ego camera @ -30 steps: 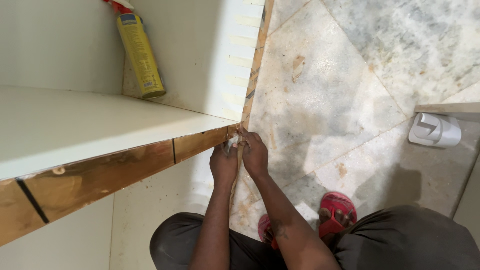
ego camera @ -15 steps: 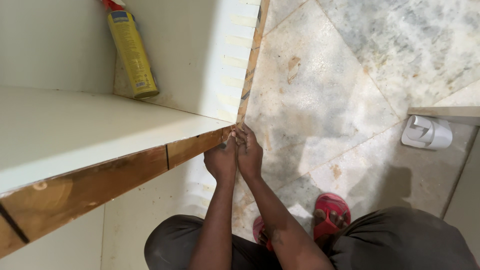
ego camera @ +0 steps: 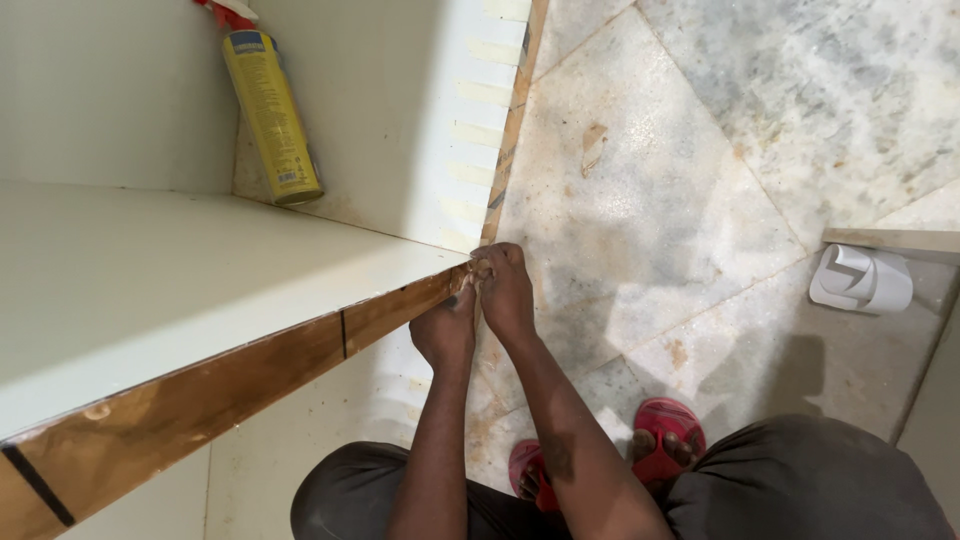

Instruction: The person applies a thin strip of edge banding to the front edge of a white cabinet. They align the strip, press it into place, and smooth it along the edge using their fingers.

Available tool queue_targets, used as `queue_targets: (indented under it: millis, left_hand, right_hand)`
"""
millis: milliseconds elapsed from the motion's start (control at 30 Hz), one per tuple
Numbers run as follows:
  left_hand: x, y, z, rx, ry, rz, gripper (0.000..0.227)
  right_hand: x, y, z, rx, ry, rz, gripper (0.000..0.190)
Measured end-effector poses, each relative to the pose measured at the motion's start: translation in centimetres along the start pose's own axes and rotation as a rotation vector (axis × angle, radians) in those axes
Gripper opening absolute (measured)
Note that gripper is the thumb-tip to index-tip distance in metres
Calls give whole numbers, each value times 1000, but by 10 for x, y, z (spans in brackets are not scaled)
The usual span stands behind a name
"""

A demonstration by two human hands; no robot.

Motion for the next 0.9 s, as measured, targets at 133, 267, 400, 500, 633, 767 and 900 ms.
queue_targets:
  millis: [133, 267, 400, 500, 633, 767, 900]
  left_hand:
    - [2, 1, -1, 17, -28, 22, 46]
    - [3, 0, -1, -1, -24, 4, 45]
    - [0, 2, 6, 18, -55, 53, 42]
    - [0, 3, 8, -40, 66, 35, 45]
    - [4, 3, 9, 19, 65, 81, 44]
    - [7, -3, 0, -120, 43, -50, 55]
    - [-2, -3, 0, -44, 26, -77, 52]
  right_hand:
    - [2, 5, 7, 41, -54, -23, 43]
    - [4, -6, 21, 128, -75, -69, 46]
    - [5, -10, 31, 189, 106, -65, 43]
    - [11, -3, 35, 282, 342, -14, 40]
    - [33, 9, 26, 132, 188, 35, 41]
    - [27, 6, 4, -12, -5, 66, 43]
    - [7, -10, -12, 7, 150, 8, 42]
Point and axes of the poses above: each hand's wrist, its own y-axis towards the middle knuckle, its own x-axis out of the back of the hand, z = x × y, the point moved 2 cm from there along y, towards the middle knuckle, and after that the axes turned 2 degrees about z, right-handed, at the moved point
